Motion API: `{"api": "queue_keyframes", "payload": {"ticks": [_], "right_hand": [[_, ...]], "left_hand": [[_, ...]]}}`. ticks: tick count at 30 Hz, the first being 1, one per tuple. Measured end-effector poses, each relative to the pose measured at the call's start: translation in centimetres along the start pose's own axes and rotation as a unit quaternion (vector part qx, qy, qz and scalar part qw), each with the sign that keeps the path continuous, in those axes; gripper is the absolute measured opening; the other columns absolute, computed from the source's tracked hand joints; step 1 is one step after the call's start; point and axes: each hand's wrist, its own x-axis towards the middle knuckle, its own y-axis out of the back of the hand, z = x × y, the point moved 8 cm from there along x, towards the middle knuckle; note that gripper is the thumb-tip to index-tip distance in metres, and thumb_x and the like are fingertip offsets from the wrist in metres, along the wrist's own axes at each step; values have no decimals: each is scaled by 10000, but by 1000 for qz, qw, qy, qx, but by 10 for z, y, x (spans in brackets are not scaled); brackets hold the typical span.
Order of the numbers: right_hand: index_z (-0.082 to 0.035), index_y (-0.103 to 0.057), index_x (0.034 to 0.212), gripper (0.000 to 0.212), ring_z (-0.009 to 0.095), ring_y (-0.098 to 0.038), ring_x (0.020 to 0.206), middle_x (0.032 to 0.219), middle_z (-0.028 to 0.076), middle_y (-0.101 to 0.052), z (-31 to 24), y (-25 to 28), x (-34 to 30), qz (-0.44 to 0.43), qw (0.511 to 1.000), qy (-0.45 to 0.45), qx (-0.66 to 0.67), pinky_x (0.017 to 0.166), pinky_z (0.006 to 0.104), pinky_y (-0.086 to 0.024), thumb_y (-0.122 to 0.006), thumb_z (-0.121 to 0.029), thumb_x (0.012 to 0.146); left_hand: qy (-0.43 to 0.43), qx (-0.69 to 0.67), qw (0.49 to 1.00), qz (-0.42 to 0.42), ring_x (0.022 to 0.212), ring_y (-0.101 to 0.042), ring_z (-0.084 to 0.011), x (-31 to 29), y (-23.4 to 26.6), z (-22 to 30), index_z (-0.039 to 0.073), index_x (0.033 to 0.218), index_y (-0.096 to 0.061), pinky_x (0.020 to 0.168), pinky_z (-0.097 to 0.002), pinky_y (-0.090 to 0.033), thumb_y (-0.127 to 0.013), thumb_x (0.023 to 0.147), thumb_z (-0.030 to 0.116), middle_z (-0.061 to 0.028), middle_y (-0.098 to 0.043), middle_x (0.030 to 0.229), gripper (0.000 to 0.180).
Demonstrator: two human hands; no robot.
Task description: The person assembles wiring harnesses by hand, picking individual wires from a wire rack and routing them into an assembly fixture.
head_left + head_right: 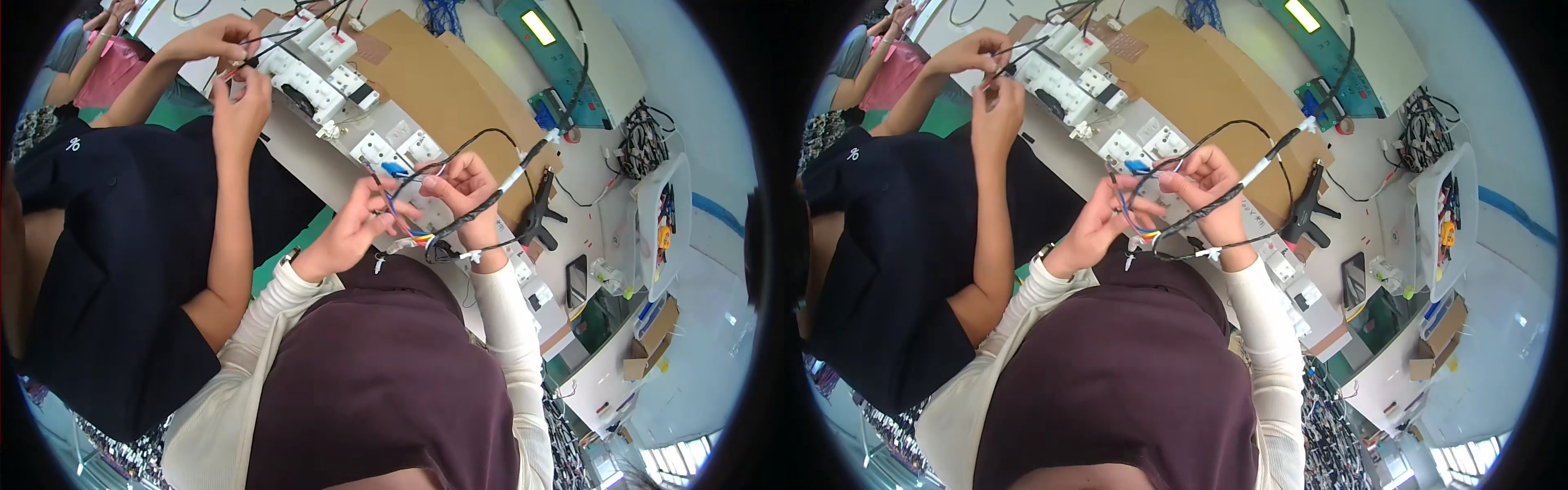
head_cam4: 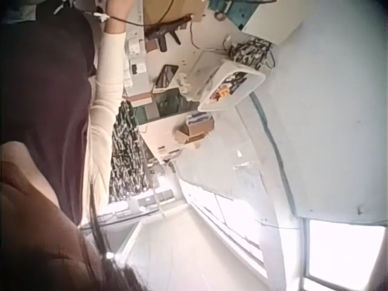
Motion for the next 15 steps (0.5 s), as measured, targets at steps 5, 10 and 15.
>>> {"api": "queue_keyframes", "payload": {"ticks": [5, 10, 15], "right_hand": [[-58, -436, 964, 379, 184, -674, 917, 928, 131, -671, -4, -4, 6, -15, 1000, 22, -12, 800, 294, -580, -722, 124, 794], [-51, -404, 1001, 439, 197, -680, 932, 984, 112, -657, -28, -6, -13, 23, 972, 150, -181, 839, 309, -599, -744, 124, 784], [-71, -505, 768, 329, 236, -701, 869, 868, 136, -707, -52, -24, -41, 46, 842, 343, -413, 715, 324, -536, -799, 72, 724]], "left_hand": [[-121, 460, 876, 76, 867, -625, -279, -3, -8, 32, 107, 1053, -716, 741, -350, -530, -699, 893, 122, -114, -566, 1051, 161], [-67, 557, 817, 135, 838, -688, -220, 0, 8, 43, 46, 976, -760, 662, -299, -562, -723, 830, -2, -98, -584, 1003, 158], [-235, 452, 835, 209, 813, -697, -192, -1, 11, 43, -5, 999, -752, 689, -295, -586, -738, 772, -88, -94, -599, 990, 242]]}}
